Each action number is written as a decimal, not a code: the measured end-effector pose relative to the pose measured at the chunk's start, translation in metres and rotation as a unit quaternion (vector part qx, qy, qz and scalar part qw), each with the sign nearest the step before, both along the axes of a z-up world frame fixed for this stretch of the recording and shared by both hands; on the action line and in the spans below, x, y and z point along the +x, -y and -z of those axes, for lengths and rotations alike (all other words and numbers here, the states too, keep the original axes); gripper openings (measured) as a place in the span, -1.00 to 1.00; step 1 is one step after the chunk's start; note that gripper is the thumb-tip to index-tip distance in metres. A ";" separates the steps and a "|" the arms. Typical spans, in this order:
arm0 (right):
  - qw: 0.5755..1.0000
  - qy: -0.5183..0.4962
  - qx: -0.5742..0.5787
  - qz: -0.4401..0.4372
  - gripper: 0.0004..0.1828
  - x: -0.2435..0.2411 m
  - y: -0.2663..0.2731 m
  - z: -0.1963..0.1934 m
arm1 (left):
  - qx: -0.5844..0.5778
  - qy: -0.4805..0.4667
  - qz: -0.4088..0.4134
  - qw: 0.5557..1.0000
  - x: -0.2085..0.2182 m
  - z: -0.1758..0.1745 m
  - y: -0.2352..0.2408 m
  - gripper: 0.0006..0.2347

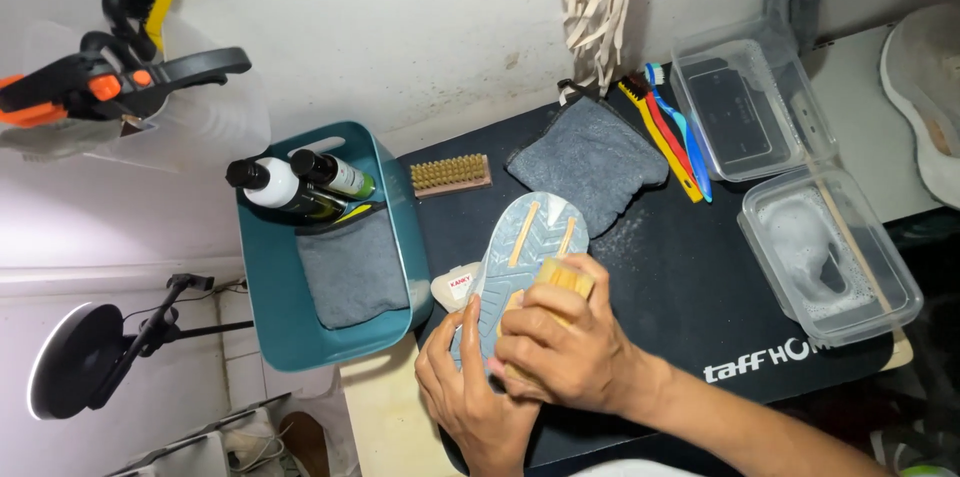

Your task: The person scrubs the sole of a white and blue sneaker using a blue-bristled brush. They repeatedly dip the brush into a container of soapy water and scrub different sections of the shoe's tread pattern.

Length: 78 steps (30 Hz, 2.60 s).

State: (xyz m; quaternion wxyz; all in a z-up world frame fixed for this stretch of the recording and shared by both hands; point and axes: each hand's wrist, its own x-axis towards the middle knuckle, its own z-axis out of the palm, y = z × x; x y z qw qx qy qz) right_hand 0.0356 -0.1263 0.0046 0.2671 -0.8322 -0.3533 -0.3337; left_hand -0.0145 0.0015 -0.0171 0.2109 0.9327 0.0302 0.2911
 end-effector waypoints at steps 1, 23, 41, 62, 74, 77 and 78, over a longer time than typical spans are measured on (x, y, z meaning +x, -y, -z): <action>1.000 -0.001 0.001 -0.005 -0.79 0.007 0.006 0.001 | 0.001 -0.001 -0.005 1.000 -0.001 0.001 0.000 -0.64; 0.984 -0.070 0.092 0.135 -0.73 0.034 0.022 -0.005 | 0.029 -0.001 -0.014 0.999 -0.001 0.000 -0.002 -0.44; 0.994 -0.059 0.087 0.016 -0.74 0.037 0.023 -0.006 | 0.000 -0.018 -0.018 1.000 0.002 -0.002 -0.002 -0.46; 0.574 -0.385 0.700 -0.178 -0.74 0.064 0.095 0.014 | -0.132 0.002 0.011 0.991 -0.005 -0.002 -0.009 -0.35; 0.539 -0.389 0.724 -0.184 -0.74 0.060 0.115 0.011 | -0.057 0.189 -0.066 0.978 -0.036 0.062 -0.008 -0.33; 0.544 -0.389 0.719 -0.189 -0.74 0.060 0.114 0.011 | -0.060 0.180 -0.063 0.980 -0.038 0.062 -0.005 -0.34; 0.548 -0.389 0.715 -0.191 -0.75 0.059 0.113 0.011 | -0.063 0.174 -0.061 0.981 -0.038 0.062 -0.004 -0.35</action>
